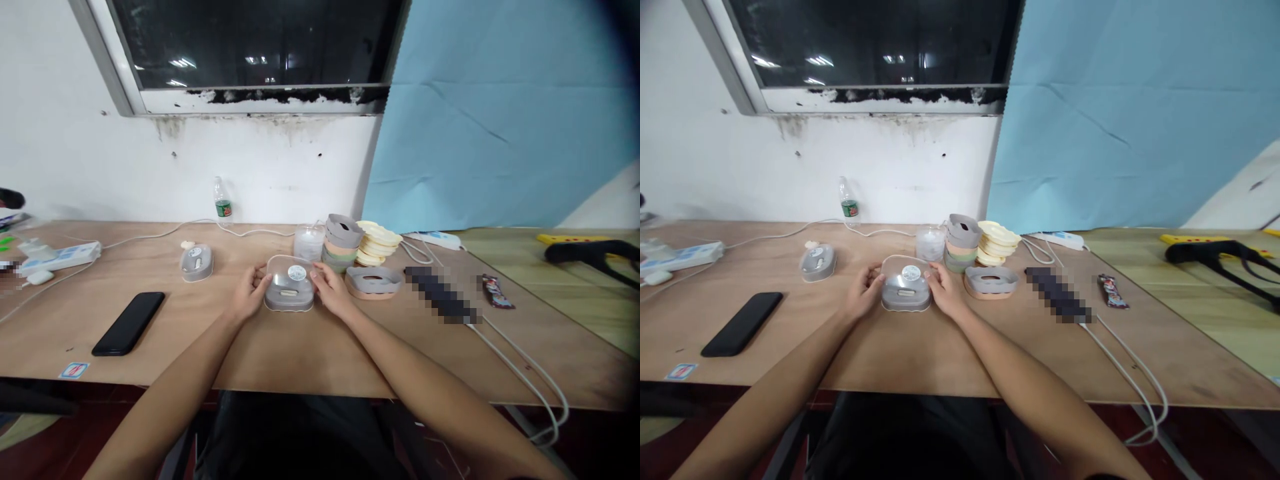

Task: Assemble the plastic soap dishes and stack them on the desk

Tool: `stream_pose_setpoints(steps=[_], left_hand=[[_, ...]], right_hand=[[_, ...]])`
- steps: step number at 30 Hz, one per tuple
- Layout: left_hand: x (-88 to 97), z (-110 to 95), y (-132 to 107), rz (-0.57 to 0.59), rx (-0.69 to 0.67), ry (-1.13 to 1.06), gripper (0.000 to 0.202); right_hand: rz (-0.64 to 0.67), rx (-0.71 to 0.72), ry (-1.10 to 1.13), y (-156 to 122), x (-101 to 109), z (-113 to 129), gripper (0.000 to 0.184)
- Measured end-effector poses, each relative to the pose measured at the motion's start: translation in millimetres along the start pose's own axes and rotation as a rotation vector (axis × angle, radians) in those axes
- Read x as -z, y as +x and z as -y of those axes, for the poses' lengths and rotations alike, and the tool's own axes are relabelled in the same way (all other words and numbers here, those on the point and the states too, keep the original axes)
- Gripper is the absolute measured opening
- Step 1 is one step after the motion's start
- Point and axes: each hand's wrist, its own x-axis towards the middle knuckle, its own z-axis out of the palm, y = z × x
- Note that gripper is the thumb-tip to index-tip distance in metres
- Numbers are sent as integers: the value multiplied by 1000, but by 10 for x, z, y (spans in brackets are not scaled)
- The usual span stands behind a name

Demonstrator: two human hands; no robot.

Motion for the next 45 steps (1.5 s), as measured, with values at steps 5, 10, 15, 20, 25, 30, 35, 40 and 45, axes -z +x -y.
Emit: stream_pose_setpoints(steps=[5,10,15,20,25,30,35,40,45], left_hand=[[5,-1,0,29,87,72,56],[39,-3,-13,72,124,254,62],[61,-16,-2,148,93,346,61],[68,-16,5,239,100,401,56],[82,-12,-4,295,87,458,61],[87,-24,-20,310,101,471,65],[87,-49,-12,316,88,471,65],[99,-71,8,315,85,481,62],[105,-70,18,320,65,461,57]], right_hand=[[59,-42,-13,54,-76,-162,39],[49,-74,64,94,-103,-211,39],[7,-95,22,98,-73,-205,39],[-28,-72,-146,98,-48,-219,38],[13,-50,-215,95,-15,-225,41],[54,-16,-301,81,39,-185,43],[75,-1,-358,91,53,-179,44],[89,12,-367,109,39,-213,42],[115,17,-362,110,36,-215,43]])
